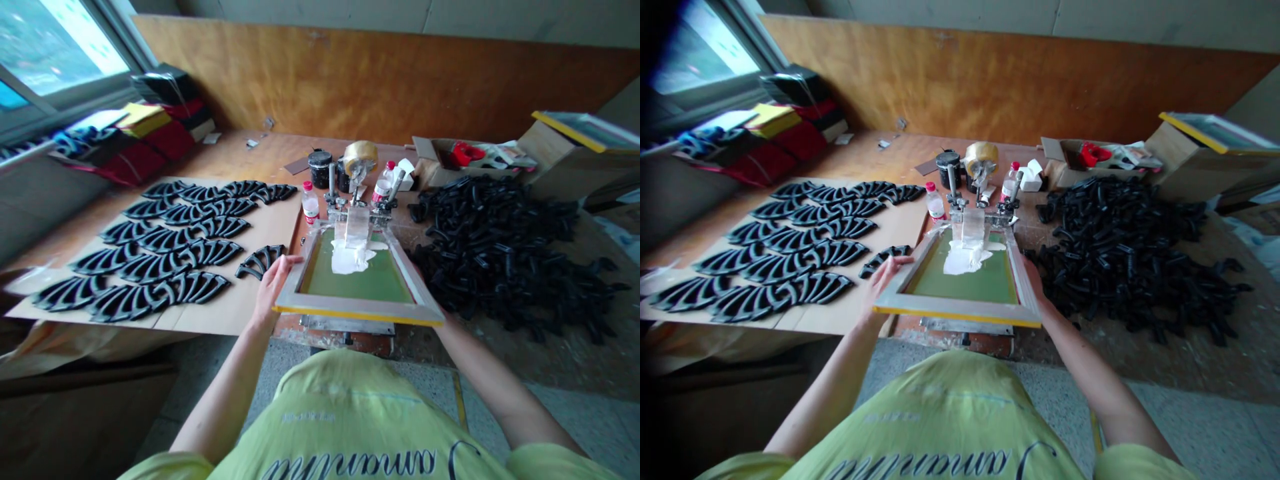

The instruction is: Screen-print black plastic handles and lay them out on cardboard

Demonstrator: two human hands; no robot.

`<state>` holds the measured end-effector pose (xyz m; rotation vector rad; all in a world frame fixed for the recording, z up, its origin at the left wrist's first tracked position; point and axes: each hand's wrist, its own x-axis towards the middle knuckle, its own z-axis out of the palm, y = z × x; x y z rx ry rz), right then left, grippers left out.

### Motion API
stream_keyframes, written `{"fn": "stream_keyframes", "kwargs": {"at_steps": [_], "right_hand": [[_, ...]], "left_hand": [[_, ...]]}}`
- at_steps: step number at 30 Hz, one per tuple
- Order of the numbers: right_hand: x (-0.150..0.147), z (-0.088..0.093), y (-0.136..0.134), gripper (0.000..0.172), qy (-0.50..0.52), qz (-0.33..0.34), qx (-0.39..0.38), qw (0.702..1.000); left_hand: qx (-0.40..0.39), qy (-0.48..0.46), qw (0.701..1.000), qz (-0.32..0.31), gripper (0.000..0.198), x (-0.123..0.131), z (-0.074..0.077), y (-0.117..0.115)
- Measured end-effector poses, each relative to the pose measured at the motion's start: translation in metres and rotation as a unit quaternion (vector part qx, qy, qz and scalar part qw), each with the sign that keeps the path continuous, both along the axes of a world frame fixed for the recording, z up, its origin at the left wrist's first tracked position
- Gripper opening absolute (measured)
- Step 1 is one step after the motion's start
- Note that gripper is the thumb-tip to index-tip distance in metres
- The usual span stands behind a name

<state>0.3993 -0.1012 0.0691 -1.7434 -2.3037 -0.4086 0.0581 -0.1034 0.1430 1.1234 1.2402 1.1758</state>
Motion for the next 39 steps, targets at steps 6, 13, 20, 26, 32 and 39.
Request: {"fn": "stream_keyframes", "kwargs": {"at_steps": [6,13,20,26,32,39], "right_hand": [[-0.013,0.04,0.042,0.047,0.205,-0.05,-0.014,0.977],[-0.085,0.037,0.052,0.021,0.089,0.031,-0.197,0.976],[-0.088,0.02,-0.003,0.029,0.03,0.151,-0.221,0.963],[-0.08,0.032,-0.001,0.016,0.024,0.222,-0.251,0.942],[-0.089,0.014,-0.013,0.03,0.055,0.188,-0.19,0.962],[-0.09,0.034,0.02,0.029,0.141,0.128,-0.184,0.964]], "left_hand": [[-0.148,0.016,0.985,-0.086,0.086,-0.014,-0.085,-0.019],[-0.158,0.063,0.985,-0.041,0.076,-0.006,-0.131,-0.015],[-0.174,0.08,0.981,-0.011,0.057,-0.003,-0.122,-0.018],[-0.173,0.083,0.981,-0.012,0.054,-0.003,-0.118,-0.019],[-0.168,0.058,0.984,-0.017,0.06,-0.004,-0.122,-0.02],[-0.163,0.028,0.985,-0.043,0.073,-0.007,-0.111,-0.02]]}}
